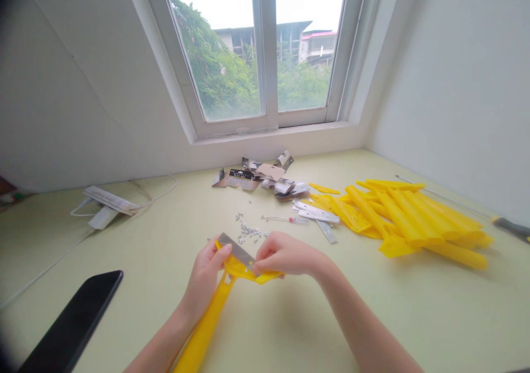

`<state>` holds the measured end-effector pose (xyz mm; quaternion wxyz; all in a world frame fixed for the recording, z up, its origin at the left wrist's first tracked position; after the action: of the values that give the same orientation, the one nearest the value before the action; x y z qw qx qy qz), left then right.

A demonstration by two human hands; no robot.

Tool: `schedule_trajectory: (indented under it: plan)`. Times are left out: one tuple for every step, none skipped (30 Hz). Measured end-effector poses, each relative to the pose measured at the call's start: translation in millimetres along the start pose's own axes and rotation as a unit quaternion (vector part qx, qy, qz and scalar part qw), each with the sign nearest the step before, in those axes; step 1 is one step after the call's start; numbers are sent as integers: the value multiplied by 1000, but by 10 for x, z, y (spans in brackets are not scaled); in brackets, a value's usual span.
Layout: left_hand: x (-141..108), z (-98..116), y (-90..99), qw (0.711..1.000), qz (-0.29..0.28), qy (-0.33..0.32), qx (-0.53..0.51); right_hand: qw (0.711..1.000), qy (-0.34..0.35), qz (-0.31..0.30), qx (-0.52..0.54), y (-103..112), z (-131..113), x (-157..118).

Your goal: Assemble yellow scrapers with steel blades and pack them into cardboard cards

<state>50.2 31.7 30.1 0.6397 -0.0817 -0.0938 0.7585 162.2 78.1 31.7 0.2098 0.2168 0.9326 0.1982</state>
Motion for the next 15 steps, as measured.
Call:
schedule_trajectory:
  plan:
    - [0, 8, -3, 1000, 1, 1, -3, 1000, 1, 3, 2, 4, -4, 1]
    - [-1, 19, -10, 1000, 1, 1, -6, 1000, 2, 7, 4, 6, -8, 2]
    - [-3, 34, -15, 1000, 4, 1, -9, 1000, 3, 12, 6, 8, -11, 2]
    - [-4, 51, -18, 1000, 9, 0, -12, 1000, 3, 16, 9, 10, -13, 2]
    - [-5, 68, -19, 1000, 15, -3, -16, 1000, 3, 21, 11, 11, -12, 3]
    - [-5, 83, -15, 1000, 22, -7, -20, 1000, 2, 24, 13, 10, -11, 3]
    - [-5, 92, -8, 999, 29, -11, -23, 1000, 1, 27, 15, 9, -10, 4]
    - [-3, 92, -3, 999, 30, -12, -25, 999, 1, 30, 17, 7, -10, 5]
    - [-1, 88, 4, 999, 29, -14, -25, 999, 1, 32, 18, 7, -11, 6]
    - [3, 81, 9, 999, 24, -16, -24, 999, 2, 35, 20, 8, -14, 7]
    - [7, 71, 11, 999, 16, -17, -23, 999, 4, 39, 21, 12, -17, 8]
    - [10, 60, 12, 1000, 5, -17, -22, 999, 5, 43, 24, 17, -20, 10]
    - [14, 47, 8, 1000, -6, -15, -22, 999, 7, 47, 26, 21, -21, 11]
    - [17, 30, 5, 1000, -16, -9, -21, 998, 8, 51, 29, 26, -22, 13]
    - [21, 10, 3, 1000, -22, 0, -20, 998, 10, 55, 31, 29, -21, 14]
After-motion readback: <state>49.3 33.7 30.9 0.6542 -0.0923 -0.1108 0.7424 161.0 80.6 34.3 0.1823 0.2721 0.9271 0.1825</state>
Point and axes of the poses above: each hand's wrist, its own x-axis towards the middle knuckle, its own y-axis out of the back of the hand, z = x × y, the point moved 8 cm from there along x, towards the middle knuckle, and after that the axes turned 4 degrees about -x, right-handed, at the moved point
